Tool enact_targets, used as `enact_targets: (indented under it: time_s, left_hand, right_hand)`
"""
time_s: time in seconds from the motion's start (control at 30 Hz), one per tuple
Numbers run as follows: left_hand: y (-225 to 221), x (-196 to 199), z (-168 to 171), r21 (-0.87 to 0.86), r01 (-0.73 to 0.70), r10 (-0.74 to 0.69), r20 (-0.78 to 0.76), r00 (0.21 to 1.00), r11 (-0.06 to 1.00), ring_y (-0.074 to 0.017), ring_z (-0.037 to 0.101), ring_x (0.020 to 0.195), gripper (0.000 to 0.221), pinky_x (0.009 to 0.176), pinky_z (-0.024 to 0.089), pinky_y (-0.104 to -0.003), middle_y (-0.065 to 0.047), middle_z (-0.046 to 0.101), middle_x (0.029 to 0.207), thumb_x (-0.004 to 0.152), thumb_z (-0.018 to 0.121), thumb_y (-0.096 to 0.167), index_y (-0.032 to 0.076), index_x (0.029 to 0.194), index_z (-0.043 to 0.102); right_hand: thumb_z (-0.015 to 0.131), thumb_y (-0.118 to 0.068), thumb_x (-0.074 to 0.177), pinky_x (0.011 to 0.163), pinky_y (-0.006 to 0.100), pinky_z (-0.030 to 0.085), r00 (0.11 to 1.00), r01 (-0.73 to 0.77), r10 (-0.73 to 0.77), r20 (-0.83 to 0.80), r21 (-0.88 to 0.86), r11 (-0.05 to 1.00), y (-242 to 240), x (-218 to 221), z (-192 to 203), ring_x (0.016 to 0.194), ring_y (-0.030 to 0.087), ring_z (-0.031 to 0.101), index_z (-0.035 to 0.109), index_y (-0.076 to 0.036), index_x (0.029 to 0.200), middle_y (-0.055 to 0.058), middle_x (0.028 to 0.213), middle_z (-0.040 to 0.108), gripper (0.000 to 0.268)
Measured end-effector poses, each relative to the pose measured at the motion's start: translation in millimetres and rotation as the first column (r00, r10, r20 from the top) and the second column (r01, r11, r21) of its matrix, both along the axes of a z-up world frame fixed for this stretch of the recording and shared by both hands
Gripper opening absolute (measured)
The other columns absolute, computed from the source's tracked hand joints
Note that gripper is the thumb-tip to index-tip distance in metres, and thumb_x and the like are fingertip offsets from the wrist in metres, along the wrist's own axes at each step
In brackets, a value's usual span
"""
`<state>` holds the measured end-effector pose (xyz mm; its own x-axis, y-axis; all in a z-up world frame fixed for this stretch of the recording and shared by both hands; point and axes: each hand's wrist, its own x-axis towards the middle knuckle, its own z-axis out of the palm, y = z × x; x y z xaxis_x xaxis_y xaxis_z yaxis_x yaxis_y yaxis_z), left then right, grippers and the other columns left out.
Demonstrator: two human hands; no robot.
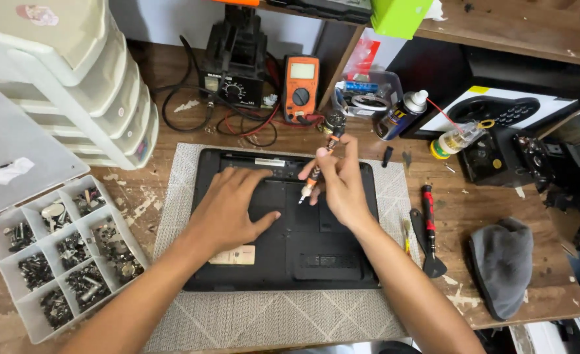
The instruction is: The person is disassembling a laptop by unscrewing the bottom panel screws using a precision screwdriver and organizing the removed screws in a plastic bin.
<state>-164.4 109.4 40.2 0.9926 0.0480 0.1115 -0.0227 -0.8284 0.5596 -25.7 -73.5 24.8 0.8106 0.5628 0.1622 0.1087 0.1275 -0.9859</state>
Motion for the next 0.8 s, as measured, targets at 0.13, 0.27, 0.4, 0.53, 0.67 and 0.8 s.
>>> enact_targets:
  time_s: [0.13,0.27,0.4,0.53,0.67,0.8]
  left_hand:
    - [1.5,-1.2,2.3,0.005,0.002,-0.002,-0.004,1.000,1.000,-0.0372,0.059,0.119,0.063,0.103,0.043,-0.049,-0.021,0.067,0.119,0.085,0.076,0.039,0.008,0.138,0.059]
    - [-0.2,-3.0,-5.8,0.002,0.003,-0.003,0.008,1.000,1.000,-0.0368,0.057,0.121,0.057,0.106,0.041,-0.051,-0.020,0.066,0.120,0.087,0.076,0.036,0.007,0.133,0.062]
    - [-1.2,-3.8,-6.5,0.068,0.025,-0.025,-0.005,1.000,0.997,-0.0362,0.055,0.124,0.056,0.108,0.040,-0.052,-0.018,0.063,0.122,0.091,0.071,0.040,0.008,0.136,0.060]
    - [-1.3,-4.5,-4.4,0.070,0.041,-0.040,-0.011,0.999,0.997,-0.0384,0.055,0.124,0.056,0.108,0.039,-0.055,-0.020,0.062,0.123,0.093,0.070,0.038,0.007,0.138,0.058]
    - [-1.4,-4.3,2.6,-0.103,-0.070,0.075,0.042,0.996,0.992,-0.0429,0.056,0.125,0.072,0.110,0.037,-0.058,-0.025,0.058,0.129,0.085,0.074,0.024,0.002,0.147,0.044]
    - [-0.9,-6.0,-8.4,-0.336,-0.138,0.248,0.311,0.917,0.932,-0.0465,0.054,0.124,0.068,0.107,0.040,-0.056,-0.024,0.058,0.127,0.073,0.061,-0.006,-0.002,0.140,0.051]
  right_hand:
    - [0.047,-0.023,0.108,0.034,0.036,0.059,0.986,0.026,-0.019,-0.164,0.041,0.999,8.9,1.7,0.8,0.049,0.030,0.065,0.024,-0.004,0.142,0.028,0.075,0.065,0.045]
    - [0.047,-0.026,0.107,0.041,0.037,0.064,0.955,0.060,-0.047,-0.292,0.035,0.998,7.8,3.8,8.0,0.061,0.029,0.068,0.017,-0.010,0.149,0.026,0.082,0.064,0.054]
    - [0.057,-0.013,0.102,0.056,0.042,0.070,0.901,0.015,0.051,-0.431,0.148,0.989,8.9,7.7,8.3,0.075,0.031,0.072,0.015,-0.012,0.151,0.023,0.091,0.064,0.065]
    - [0.059,0.006,0.091,0.072,0.046,0.069,0.935,-0.062,0.109,-0.336,0.148,0.987,7.2,8.5,4.5,0.086,0.035,0.073,0.010,-0.015,0.152,0.026,0.101,0.064,0.081]
    - [0.059,0.015,0.093,0.075,0.044,0.068,0.979,-0.038,0.040,0.201,-0.014,0.999,6.3,7.4,5.2,0.089,0.036,0.071,0.000,-0.017,0.156,0.029,0.105,0.067,0.092]
    - [0.067,0.012,0.094,0.075,0.040,0.065,0.850,0.076,-0.037,0.526,-0.053,0.996,4.2,7.3,-5.7,0.086,0.031,0.074,0.000,-0.007,0.155,0.022,0.103,0.072,0.093]
